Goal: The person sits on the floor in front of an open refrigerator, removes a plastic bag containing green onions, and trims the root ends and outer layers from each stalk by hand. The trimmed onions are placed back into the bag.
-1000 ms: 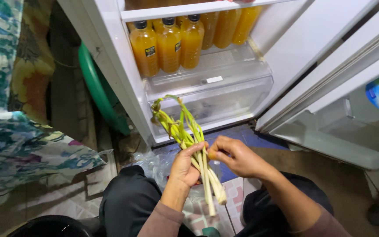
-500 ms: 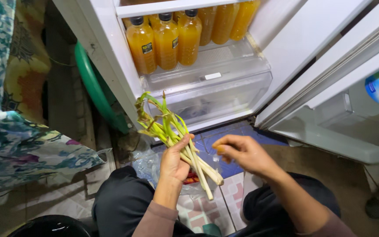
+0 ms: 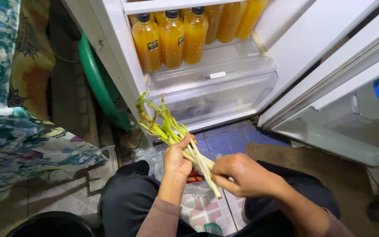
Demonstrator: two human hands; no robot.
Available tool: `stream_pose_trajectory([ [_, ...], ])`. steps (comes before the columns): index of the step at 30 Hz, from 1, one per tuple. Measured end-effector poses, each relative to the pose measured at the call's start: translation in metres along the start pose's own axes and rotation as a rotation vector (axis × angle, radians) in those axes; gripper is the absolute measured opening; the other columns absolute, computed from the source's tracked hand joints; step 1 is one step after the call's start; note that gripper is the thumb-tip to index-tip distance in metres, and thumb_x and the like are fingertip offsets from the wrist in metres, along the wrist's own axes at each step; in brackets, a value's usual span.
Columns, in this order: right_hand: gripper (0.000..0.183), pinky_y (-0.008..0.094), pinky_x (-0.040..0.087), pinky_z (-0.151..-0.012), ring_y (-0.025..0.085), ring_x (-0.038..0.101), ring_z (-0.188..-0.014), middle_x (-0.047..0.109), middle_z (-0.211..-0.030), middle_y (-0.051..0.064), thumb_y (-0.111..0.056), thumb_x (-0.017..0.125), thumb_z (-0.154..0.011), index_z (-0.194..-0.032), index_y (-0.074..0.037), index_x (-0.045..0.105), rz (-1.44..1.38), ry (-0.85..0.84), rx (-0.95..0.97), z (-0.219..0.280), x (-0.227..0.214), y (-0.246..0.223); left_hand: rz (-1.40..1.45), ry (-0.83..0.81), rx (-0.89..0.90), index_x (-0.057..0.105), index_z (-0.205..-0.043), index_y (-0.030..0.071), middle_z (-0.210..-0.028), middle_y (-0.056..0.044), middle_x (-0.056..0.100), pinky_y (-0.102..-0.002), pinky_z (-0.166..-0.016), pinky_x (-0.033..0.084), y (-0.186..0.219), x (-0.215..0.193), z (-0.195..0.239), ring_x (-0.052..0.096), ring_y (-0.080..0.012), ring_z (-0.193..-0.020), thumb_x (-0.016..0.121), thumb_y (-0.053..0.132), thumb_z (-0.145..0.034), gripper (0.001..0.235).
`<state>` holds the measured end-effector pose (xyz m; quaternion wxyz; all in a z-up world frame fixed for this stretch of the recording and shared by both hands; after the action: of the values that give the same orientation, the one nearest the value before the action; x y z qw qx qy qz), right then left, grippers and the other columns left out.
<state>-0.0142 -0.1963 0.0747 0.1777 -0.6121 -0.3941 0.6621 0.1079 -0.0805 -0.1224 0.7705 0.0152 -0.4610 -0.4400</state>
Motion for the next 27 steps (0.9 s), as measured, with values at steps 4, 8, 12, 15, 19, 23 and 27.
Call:
stream_pose_trajectory([
  [4, 0.018, 0.040, 0.045, -0.060, 0.030, 0.058, -0.063, 0.055, -0.068, 0.012, -0.008, 0.064, -0.089, -0.075, 0.000, 0.059, -0.317, -0.257, -0.121, 0.015, -0.008, -0.022, -0.005, 0.067, 0.008, 0.068, -0.104, -0.002, -0.086, -0.013, 0.072, -0.038, -0.065, 0.056, 0.002, -0.008, -0.010, 0.068, -0.0254, -0.073, 0.074, 0.002, -0.085, 0.020],
  [8, 0.030, 0.041, 0.042, -0.066, 0.032, 0.055, -0.071, 0.051, -0.074, 0.012, -0.011, 0.062, -0.103, -0.077, 0.000, 0.052, -0.527, -0.489, -0.244, 0.041, -0.004, -0.031, -0.037, 0.120, 0.001, 0.069, -0.105, 0.000, -0.085, -0.012, 0.071, -0.040, -0.060, 0.053, -0.001, -0.010, -0.013, 0.069, -0.0262, -0.073, 0.075, 0.005, -0.086, 0.021],
  [12, 0.043, 0.043, 0.034, -0.064, 0.035, 0.046, -0.070, 0.044, -0.075, 0.014, -0.021, 0.051, -0.114, -0.076, -0.002, 0.040, -0.747, -0.618, -0.522, 0.063, 0.001, -0.019, -0.041, 0.114, -0.017, 0.068, -0.104, 0.001, -0.084, -0.011, 0.071, -0.040, -0.059, 0.054, -0.008, -0.010, -0.014, 0.069, -0.0263, -0.073, 0.073, 0.006, -0.087, 0.019],
  [15, 0.040, 0.047, 0.030, -0.063, 0.039, 0.041, -0.068, 0.040, -0.074, 0.016, -0.021, 0.049, -0.111, -0.076, -0.005, 0.038, -0.836, -0.709, -0.900, 0.070, 0.002, -0.007, -0.025, 0.116, -0.018, 0.067, -0.103, 0.001, -0.083, -0.011, 0.070, -0.038, -0.058, 0.054, -0.009, -0.009, -0.015, 0.069, -0.0266, -0.071, 0.074, 0.006, -0.087, 0.017],
  [19, 0.042, 0.050, 0.028, -0.061, 0.040, 0.041, -0.068, 0.041, -0.077, 0.015, -0.032, 0.051, -0.103, -0.072, -0.008, 0.037, -1.001, -0.745, -0.927, 0.078, -0.008, -0.010, -0.014, 0.155, 0.020, 0.067, -0.101, 0.000, -0.083, -0.012, 0.070, -0.038, -0.057, 0.053, -0.005, -0.008, -0.016, 0.068, -0.0264, -0.067, 0.074, 0.006, -0.087, 0.017],
  [23, 0.041, 0.044, 0.040, -0.064, 0.034, 0.046, -0.067, 0.054, -0.078, 0.015, -0.034, 0.068, -0.095, -0.067, -0.011, 0.049, -1.199, 0.000, -0.526, 0.075, -0.035, -0.014, -0.102, -0.012, -0.052, 0.070, -0.104, -0.005, -0.088, -0.014, 0.071, -0.035, -0.059, 0.055, -0.003, 0.009, -0.001, 0.067, -0.0227, -0.066, 0.077, 0.002, -0.087, 0.019],
  [27, 0.029, 0.035, 0.047, -0.059, 0.019, 0.051, -0.061, 0.054, -0.085, 0.012, -0.025, 0.075, -0.088, -0.077, -0.007, 0.055, -1.532, 0.268, -0.121, 0.043, -0.054, 0.028, -0.134, -0.166, -0.127, 0.069, -0.108, -0.008, -0.097, -0.018, 0.076, -0.033, -0.061, 0.057, -0.002, 0.026, 0.023, 0.066, -0.0204, -0.066, 0.077, 0.000, -0.080, 0.029],
])
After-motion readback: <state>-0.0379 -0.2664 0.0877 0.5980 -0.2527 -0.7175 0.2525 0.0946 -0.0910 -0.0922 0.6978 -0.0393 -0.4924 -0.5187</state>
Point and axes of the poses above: each hand's wrist, its own z-axis away from the middle knuckle, its own x-axis out of the palm, y = z × x, the point moved 3 cm from there along -z, towards the middle knuckle
